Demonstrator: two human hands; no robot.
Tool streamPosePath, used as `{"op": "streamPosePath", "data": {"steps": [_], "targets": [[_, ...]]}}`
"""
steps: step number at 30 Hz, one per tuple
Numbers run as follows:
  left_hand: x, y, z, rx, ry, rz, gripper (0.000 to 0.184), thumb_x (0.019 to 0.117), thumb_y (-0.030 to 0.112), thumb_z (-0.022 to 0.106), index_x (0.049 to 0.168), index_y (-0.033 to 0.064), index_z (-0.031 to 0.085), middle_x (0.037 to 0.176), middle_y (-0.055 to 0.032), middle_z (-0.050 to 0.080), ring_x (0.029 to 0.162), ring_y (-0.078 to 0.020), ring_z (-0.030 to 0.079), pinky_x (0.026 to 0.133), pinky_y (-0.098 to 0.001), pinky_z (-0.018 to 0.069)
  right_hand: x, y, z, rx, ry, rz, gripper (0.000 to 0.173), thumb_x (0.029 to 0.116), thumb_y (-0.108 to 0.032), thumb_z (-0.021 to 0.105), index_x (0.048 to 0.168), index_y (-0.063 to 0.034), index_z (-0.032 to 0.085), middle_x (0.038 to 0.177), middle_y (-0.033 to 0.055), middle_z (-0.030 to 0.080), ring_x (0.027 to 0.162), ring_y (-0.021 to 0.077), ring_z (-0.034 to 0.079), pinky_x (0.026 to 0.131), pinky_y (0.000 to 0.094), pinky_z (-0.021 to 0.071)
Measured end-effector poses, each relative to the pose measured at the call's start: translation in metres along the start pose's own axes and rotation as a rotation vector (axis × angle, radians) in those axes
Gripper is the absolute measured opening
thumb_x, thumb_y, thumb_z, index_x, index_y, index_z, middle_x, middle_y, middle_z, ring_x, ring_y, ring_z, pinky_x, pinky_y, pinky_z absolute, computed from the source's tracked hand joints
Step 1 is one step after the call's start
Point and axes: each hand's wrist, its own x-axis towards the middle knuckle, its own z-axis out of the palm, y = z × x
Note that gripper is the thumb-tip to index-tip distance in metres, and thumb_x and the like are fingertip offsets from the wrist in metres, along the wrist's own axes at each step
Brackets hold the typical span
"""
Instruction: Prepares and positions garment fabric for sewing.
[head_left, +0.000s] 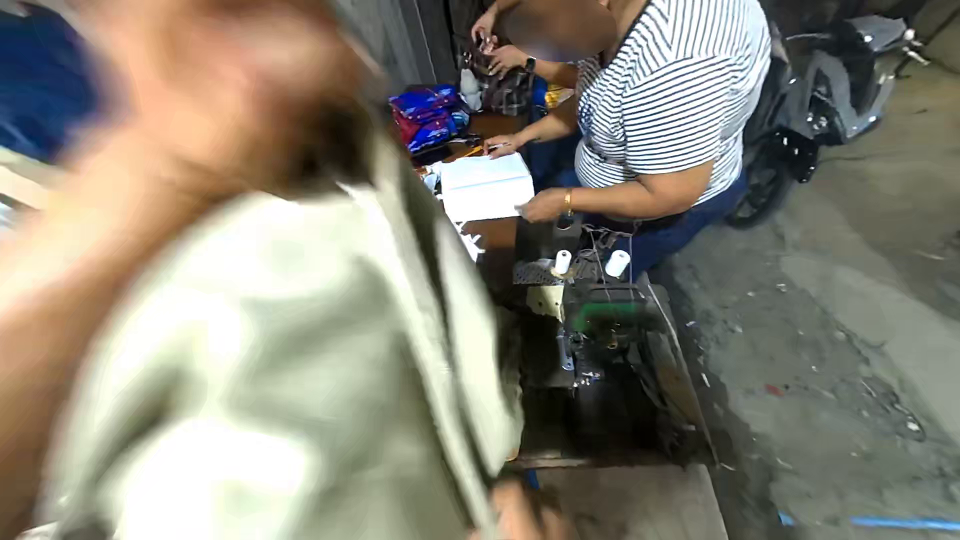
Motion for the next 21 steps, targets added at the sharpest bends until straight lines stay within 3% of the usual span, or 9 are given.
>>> {"op": "streamPosePath", "data": {"steps": [1, 3, 6, 7, 9, 12, 16, 18, 21], "targets": [[-0.012, 0.038, 0.028, 0.007, -0.082, 0.07, 0.03, 0.1034, 0.03, 0.055, 0.128, 0.018, 0.065, 0.131, -0.0084, 0.064, 0.122, -0.0213, 0.061, 0.1, -0.0421, 0.0506, -0.014, 0.025, 0.005, -0.103, -0.06, 0.139, 0.031, 0.0939, -0.026, 0.066, 0.106, 0.0019, 0.065, 0.064, 0.0098, 0.065, 0.053, 0.0227, 0.066, 0.049, 0.0409, 0.0558], [-0.027, 0.113, 0.08, -0.121, -0.247, 0.044, 0.02, 0.0998, 0.016, 0.062, 0.117, 0.011, 0.071, 0.125, -0.017, 0.068, 0.11, -0.0319, 0.069, 0.088, -0.0497, 0.0573, -0.04, 0.086, 0.016, -0.25, -0.243, 0.425, 0.04, 0.0929, -0.023, 0.067, 0.12, 0.0063, 0.064, 0.07, 0.0179, 0.069, 0.06, 0.0342, 0.071, 0.055, 0.0538, 0.0579], [-0.077, 0.171, 0.151, -0.441, -0.552, -0.23, 0.019, 0.0941, 0.001, 0.065, 0.11, 0.006, 0.074, 0.119, -0.0136, 0.068, 0.104, -0.0282, 0.07, 0.089, -0.0467, 0.0599, -0.061, 0.163, 0.015, -0.328, -0.483, 0.714, 0.056, 0.1005, -0.036, 0.061, 0.141, 0.002, 0.053, 0.11, 0.0255, 0.071, 0.094, 0.0418, 0.072, 0.081, 0.0607, 0.0572], [-0.091, 0.18, 0.166, -0.536, -0.554, -0.316, 0.021, 0.092, -0.003, 0.064, 0.108, 0.004, 0.075, 0.118, -0.0131, 0.068, 0.104, -0.0261, 0.069, 0.091, -0.0444, 0.0592, -0.063, 0.176, 0.012, -0.326, -0.413, 0.7, 0.061, 0.0969, -0.041, 0.066, 0.14, 0.0008, 0.055, 0.117, 0.025, 0.069, 0.101, 0.0413, 0.07, 0.084, 0.0602, 0.0567], [-0.104, 0.189, 0.177, -0.652, -0.483, -0.457, 0.024, 0.094, -0.004, 0.061, 0.114, 0.0027, 0.074, 0.118, -0.0122, 0.069, 0.107, -0.022, 0.068, 0.097, -0.0395, 0.0571, -0.048, 0.182, 0.007, -0.324, -0.138, 0.508, 0.066, 0.0874, -0.042, 0.074, 0.136, 0.0002, 0.06, 0.119, 0.0254, 0.067, 0.104, 0.0427, 0.067, 0.081, 0.0595, 0.0576], [-0.096, 0.192, 0.17, -0.677, -0.469, -0.616, 0.032, 0.0968, 0.012, 0.069, 0.128, 0.0028, 0.065, 0.125, -0.0141, 0.066, 0.112, -0.0224, 0.066, 0.1, -0.0403, 0.0555, 0.014, 0.176, 0.006, -0.095, 0.052, 0.297, 0.053, 0.091, -0.035, 0.072, 0.129, 0.0, 0.066, 0.123, 0.0229, 0.066, 0.111, 0.0348, 0.066, 0.089, 0.0497, 0.0581], [-0.092, 0.19, 0.157, -0.619, -0.51, -0.719, 0.021, 0.0928, 0.015, 0.075, 0.107, 0.0015, 0.068, 0.105, -0.0127, 0.068, 0.092, -0.0212, 0.067, 0.086, -0.0407, 0.0584, 0.09, 0.174, 0.021, 0.148, -0.055, 0.318, 0.05, 0.0954, -0.032, 0.068, 0.134, -0.0004, 0.063, 0.127, 0.0198, 0.065, 0.114, 0.0268, 0.065, 0.094, 0.0414, 0.0554], [-0.096, 0.188, 0.153, -0.605, -0.47, -0.718, 0.017, 0.0936, 0.015, 0.074, 0.106, 0.0022, 0.072, 0.1, -0.0098, 0.07, 0.089, -0.0171, 0.068, 0.085, -0.0361, 0.0588, 0.102, 0.178, 0.035, 0.162, -0.141, 0.363, 0.039, 0.0993, -0.03, 0.064, 0.126, -0.0026, 0.068, 0.119, 0.0132, 0.071, 0.107, 0.0185, 0.069, 0.095, 0.0357, 0.0565], [-0.096, 0.192, 0.143, -0.567, -0.477, -0.788, 0.012, 0.0954, 0.014, 0.071, 0.1, 0.003, 0.075, 0.098, -0.0092, 0.071, 0.093, -0.0184, 0.069, 0.088, -0.0383, 0.0574, 0.101, 0.177, 0.047, 0.269, -0.141, 0.393, 0.028, 0.1012, -0.02, 0.061, 0.116, 0.0017, 0.07, 0.104, 0.0117, 0.073, 0.092, 0.0107, 0.069, 0.086, 0.0272, 0.0572]]}}
